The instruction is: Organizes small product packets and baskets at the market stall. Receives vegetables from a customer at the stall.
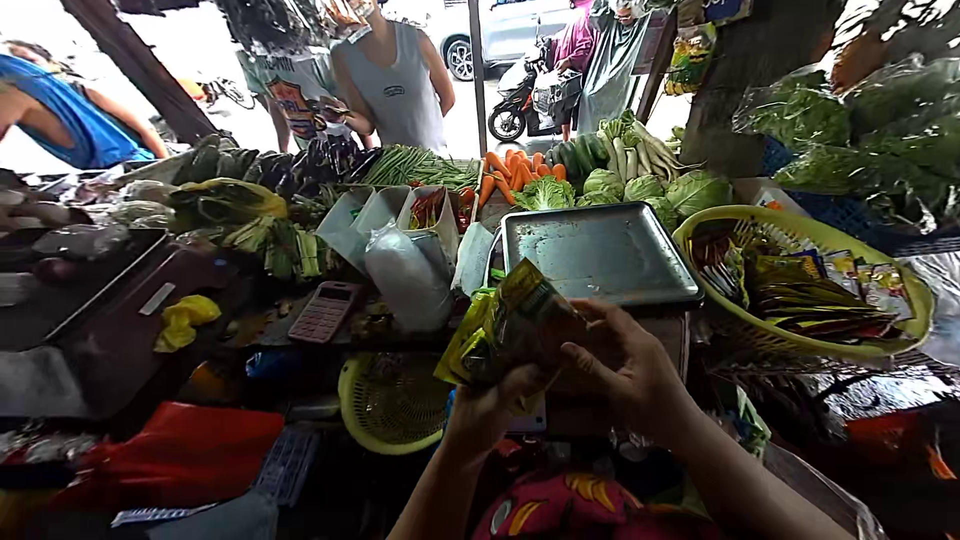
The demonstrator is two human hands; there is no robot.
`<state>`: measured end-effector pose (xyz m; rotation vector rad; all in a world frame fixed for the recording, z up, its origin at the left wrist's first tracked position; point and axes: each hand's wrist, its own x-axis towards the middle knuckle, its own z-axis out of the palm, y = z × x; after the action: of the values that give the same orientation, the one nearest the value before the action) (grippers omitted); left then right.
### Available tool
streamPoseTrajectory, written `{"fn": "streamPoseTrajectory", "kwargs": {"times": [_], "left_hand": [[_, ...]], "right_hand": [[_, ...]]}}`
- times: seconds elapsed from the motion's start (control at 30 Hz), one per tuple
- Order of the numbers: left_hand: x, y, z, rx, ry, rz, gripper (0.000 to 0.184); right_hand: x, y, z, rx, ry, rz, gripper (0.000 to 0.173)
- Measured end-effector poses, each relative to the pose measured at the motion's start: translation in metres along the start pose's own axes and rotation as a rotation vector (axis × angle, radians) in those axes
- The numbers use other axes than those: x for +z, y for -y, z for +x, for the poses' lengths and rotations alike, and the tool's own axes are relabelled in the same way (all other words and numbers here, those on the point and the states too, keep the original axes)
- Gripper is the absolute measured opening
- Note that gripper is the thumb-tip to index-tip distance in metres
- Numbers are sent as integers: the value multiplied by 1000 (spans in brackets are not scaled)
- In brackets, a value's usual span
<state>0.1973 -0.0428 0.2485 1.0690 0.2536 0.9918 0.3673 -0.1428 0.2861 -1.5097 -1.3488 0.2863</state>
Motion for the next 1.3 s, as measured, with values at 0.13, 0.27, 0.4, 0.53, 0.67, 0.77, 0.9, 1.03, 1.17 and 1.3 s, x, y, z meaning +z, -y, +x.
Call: {"fn": "streamPoseTrajectory", "kwargs": {"times": [0.13,0.27,0.4,0.53,0.67,0.77,0.9,1.03,1.17,1.3], "left_hand": [[-17,-14,-6,2,-63,-20,23],[-31,-25,-12,-35,-109,-14,23],[-46,-33,-16,-39,-131,-45,24],[-57,-37,-21,-21,-132,6,26],[-56,-41,-23,-78,-224,2,26],[-53,-43,-22,-146,-301,-30,29],[-49,-34,-25,-147,-197,21,35],[-35,-23,-22,-198,-160,29,16],[-6,-23,-24,-161,-139,163,14],[11,-24,-34,-155,5,214,11]], "right_hand": [[26,2,2,114,104,341,34],[46,7,6,183,129,436,28],[63,12,7,238,142,438,26],[78,17,7,233,64,446,31],[86,18,8,224,20,568,24],[86,17,5,214,-7,630,24],[80,12,-4,11,89,340,42],[64,18,-13,-57,208,-8,76],[58,16,-19,-148,205,-1,127],[46,12,-20,-263,119,53,120]]}}
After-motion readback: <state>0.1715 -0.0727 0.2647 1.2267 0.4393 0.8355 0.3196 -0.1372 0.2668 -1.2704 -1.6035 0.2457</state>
